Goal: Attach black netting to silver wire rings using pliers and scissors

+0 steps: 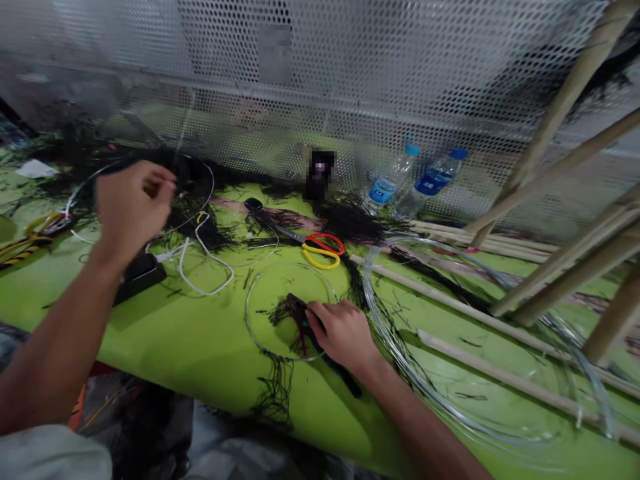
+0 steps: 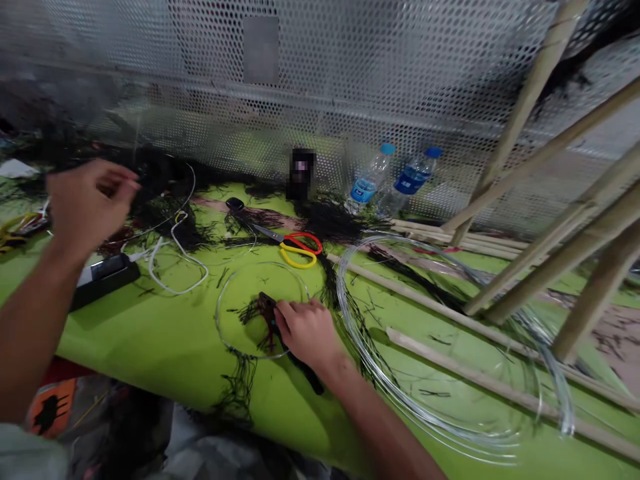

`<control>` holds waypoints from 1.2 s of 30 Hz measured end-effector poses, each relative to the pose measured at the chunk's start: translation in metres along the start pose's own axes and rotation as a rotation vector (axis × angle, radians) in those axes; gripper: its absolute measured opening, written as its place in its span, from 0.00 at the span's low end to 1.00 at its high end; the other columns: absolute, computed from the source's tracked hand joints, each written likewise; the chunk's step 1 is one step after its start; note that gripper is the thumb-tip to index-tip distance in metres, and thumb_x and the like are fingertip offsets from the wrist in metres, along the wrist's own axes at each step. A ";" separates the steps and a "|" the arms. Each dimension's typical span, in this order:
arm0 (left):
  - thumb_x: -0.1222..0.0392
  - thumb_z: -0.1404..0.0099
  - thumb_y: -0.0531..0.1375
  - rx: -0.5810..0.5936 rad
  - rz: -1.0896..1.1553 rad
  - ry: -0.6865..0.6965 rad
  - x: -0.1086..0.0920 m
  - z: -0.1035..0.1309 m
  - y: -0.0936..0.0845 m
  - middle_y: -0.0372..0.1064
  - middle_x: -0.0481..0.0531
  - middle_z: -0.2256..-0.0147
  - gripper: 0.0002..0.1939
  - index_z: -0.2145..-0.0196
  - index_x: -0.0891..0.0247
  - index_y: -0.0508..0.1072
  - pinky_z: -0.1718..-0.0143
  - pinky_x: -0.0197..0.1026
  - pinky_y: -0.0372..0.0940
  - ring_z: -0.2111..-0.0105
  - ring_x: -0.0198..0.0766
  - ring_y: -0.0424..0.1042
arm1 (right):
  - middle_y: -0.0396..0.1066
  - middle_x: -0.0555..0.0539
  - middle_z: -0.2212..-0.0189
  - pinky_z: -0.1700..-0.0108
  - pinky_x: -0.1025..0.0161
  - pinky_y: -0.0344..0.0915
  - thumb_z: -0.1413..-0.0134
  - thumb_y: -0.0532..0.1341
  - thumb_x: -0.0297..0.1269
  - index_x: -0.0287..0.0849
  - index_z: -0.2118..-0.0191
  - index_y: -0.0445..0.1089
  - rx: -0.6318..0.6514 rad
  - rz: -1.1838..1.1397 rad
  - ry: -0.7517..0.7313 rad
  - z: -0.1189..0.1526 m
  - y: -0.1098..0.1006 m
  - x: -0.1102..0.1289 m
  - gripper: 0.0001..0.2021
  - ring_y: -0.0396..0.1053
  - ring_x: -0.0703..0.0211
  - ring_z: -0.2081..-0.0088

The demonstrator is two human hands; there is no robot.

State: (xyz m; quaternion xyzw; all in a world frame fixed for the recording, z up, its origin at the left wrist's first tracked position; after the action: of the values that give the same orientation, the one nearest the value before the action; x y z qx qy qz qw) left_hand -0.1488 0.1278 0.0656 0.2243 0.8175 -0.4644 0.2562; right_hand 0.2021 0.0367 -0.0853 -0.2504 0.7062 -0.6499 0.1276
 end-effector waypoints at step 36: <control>0.50 0.36 0.69 0.547 1.465 -0.614 -0.055 0.142 0.248 0.51 0.37 0.78 0.15 0.61 0.56 0.66 0.81 0.31 0.40 0.83 0.27 0.46 | 0.84 0.43 0.66 0.79 0.58 0.71 0.52 0.72 0.54 0.53 0.46 0.78 0.279 -0.540 0.510 0.173 -0.063 -0.111 0.26 0.78 0.47 0.76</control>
State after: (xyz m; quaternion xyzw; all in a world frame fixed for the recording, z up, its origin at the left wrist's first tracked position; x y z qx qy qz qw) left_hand 0.0730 0.1126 -0.1218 0.6164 0.2176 -0.4027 0.6407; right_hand 0.3950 -0.0549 -0.0605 -0.2379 0.5289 -0.7911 -0.1944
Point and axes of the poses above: each hand's wrist, its own z-axis away from the middle knuckle, its own y-axis out of the palm, x = y × z, the point moved 7 cm from there along -z, towards the middle knuckle
